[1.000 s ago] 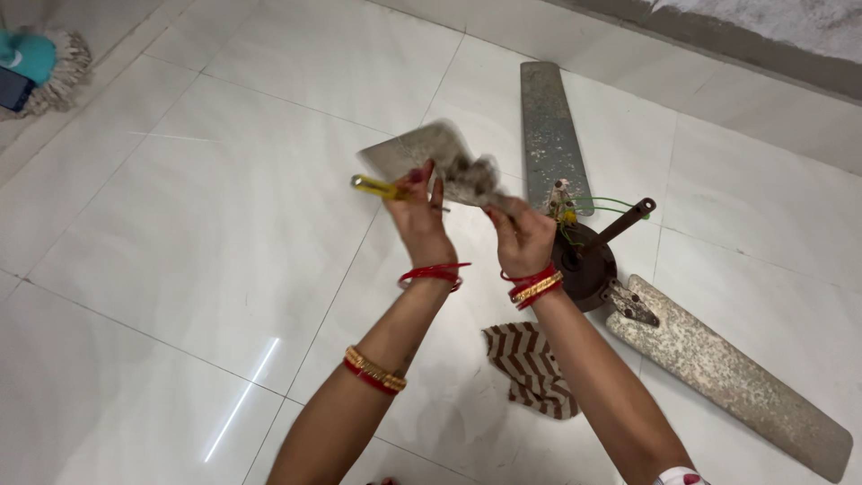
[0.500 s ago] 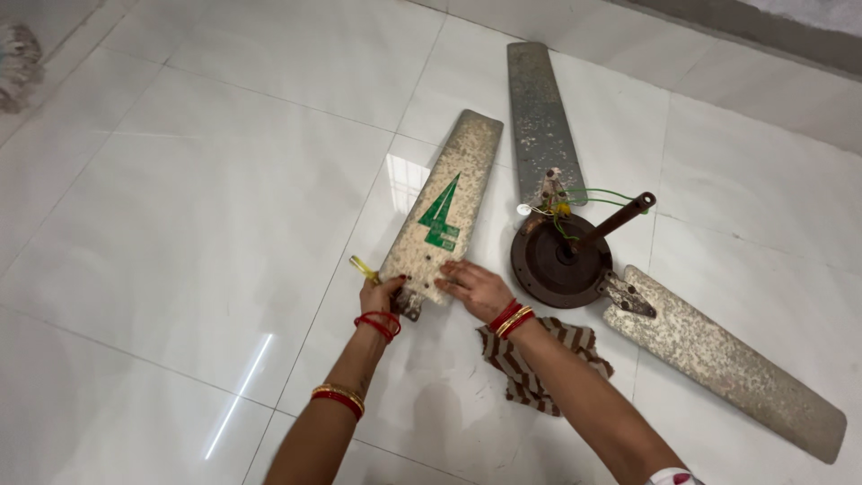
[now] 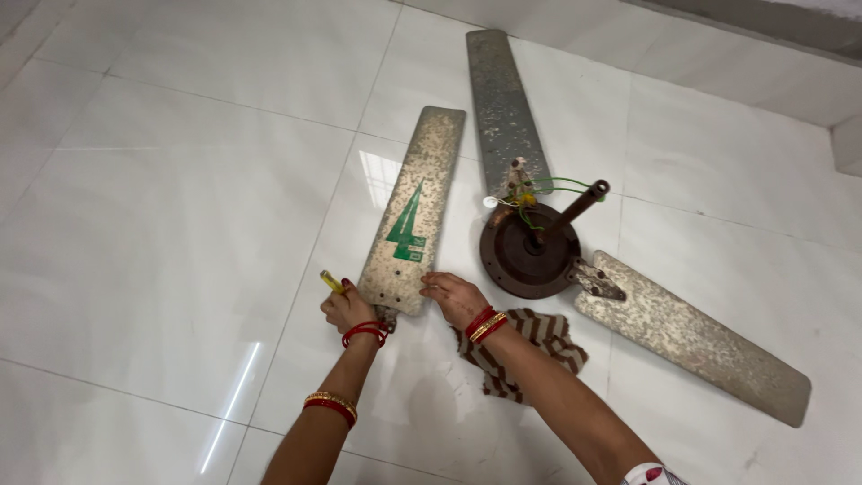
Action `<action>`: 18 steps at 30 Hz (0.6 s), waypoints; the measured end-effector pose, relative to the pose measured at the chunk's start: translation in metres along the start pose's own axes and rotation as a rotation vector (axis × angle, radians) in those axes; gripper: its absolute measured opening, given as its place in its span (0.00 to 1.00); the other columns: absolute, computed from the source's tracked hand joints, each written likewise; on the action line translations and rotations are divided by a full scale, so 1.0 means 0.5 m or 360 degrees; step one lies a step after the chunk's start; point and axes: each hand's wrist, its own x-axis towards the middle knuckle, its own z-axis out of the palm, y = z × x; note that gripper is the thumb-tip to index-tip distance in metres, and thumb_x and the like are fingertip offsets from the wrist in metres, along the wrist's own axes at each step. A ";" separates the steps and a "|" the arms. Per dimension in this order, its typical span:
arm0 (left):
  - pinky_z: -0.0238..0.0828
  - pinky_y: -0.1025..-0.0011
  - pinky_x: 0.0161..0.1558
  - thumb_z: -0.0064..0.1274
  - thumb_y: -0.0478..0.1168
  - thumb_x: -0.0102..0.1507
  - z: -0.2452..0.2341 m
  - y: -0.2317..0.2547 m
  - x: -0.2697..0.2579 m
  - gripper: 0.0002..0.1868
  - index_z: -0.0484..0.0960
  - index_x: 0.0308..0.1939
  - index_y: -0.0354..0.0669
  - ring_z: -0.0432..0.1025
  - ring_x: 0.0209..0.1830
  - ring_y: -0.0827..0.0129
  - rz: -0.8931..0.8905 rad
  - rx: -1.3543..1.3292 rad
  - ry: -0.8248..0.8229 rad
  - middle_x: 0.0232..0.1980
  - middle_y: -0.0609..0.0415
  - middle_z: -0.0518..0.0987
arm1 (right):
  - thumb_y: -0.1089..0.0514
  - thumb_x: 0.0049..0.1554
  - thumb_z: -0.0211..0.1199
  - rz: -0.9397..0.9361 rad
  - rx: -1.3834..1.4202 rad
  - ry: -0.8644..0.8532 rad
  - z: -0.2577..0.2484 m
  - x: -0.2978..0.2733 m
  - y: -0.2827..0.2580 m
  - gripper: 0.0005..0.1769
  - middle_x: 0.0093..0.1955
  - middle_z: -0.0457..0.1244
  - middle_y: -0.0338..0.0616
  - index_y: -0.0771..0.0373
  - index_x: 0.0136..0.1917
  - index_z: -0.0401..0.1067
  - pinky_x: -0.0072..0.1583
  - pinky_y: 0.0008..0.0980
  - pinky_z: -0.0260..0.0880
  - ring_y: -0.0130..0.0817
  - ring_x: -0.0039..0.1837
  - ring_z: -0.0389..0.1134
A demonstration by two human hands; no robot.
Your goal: The person uses a screwdriver to loosen and remove the screws holding the blades to the ceiling fan motor. They remove one blade and set it aside, then continue to loosen the remaining screws on the motor hub.
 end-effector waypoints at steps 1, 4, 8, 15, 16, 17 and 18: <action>0.64 0.57 0.55 0.42 0.52 0.71 0.005 0.009 -0.009 0.24 0.75 0.48 0.30 0.63 0.55 0.52 0.0079 0.0112 -0.0002 0.57 0.42 0.67 | 0.70 0.56 0.62 0.0066 0.0019 0.0070 -0.007 -0.010 0.000 0.14 0.63 0.67 0.45 0.60 0.54 0.79 0.66 0.32 0.70 0.41 0.66 0.67; 0.63 0.53 0.54 0.44 0.47 0.69 0.035 0.032 -0.066 0.18 0.75 0.46 0.31 0.63 0.55 0.48 0.0706 0.0291 -0.0028 0.56 0.39 0.70 | 0.70 0.57 0.62 0.0405 0.0172 0.0319 -0.026 -0.052 0.008 0.11 0.60 0.69 0.44 0.63 0.52 0.79 0.63 0.32 0.73 0.40 0.62 0.71; 0.64 0.52 0.52 0.45 0.44 0.72 0.104 0.079 -0.185 0.16 0.74 0.48 0.31 0.67 0.47 0.49 0.0810 0.0091 -0.0493 0.47 0.37 0.74 | 0.68 0.60 0.60 0.1214 0.1057 0.1023 -0.018 -0.119 0.027 0.14 0.57 0.69 0.49 0.68 0.60 0.73 0.61 0.34 0.76 0.40 0.57 0.72; 0.71 0.54 0.48 0.45 0.40 0.67 0.230 0.150 -0.432 0.11 0.77 0.43 0.34 0.76 0.44 0.48 0.0876 -0.0170 -0.1211 0.43 0.40 0.80 | 0.58 0.61 0.60 0.1930 0.1982 0.2029 -0.089 -0.229 0.049 0.27 0.59 0.67 0.54 0.67 0.71 0.61 0.59 0.38 0.75 0.41 0.56 0.71; 0.72 0.53 0.48 0.45 0.39 0.66 0.249 0.154 -0.456 0.10 0.78 0.43 0.34 0.77 0.44 0.48 0.0919 -0.0138 -0.1317 0.44 0.40 0.81 | 0.56 0.62 0.60 0.2095 0.2009 0.1963 -0.109 -0.244 0.049 0.27 0.60 0.67 0.53 0.65 0.71 0.60 0.58 0.38 0.75 0.40 0.57 0.71; 0.71 0.52 0.49 0.46 0.38 0.65 0.269 0.159 -0.477 0.10 0.78 0.44 0.33 0.76 0.46 0.46 0.1027 -0.0093 -0.1374 0.45 0.38 0.81 | 0.53 0.62 0.61 0.2260 0.2036 0.1893 -0.131 -0.259 0.051 0.28 0.60 0.67 0.51 0.63 0.71 0.59 0.58 0.37 0.75 0.39 0.57 0.71; 0.70 0.50 0.50 0.47 0.37 0.64 0.290 0.164 -0.497 0.10 0.78 0.45 0.33 0.75 0.47 0.43 0.1127 -0.0051 -0.1423 0.47 0.37 0.80 | 0.51 0.62 0.61 0.2425 0.2058 0.1808 -0.151 -0.273 0.058 0.29 0.61 0.66 0.50 0.61 0.72 0.58 0.58 0.36 0.75 0.38 0.57 0.71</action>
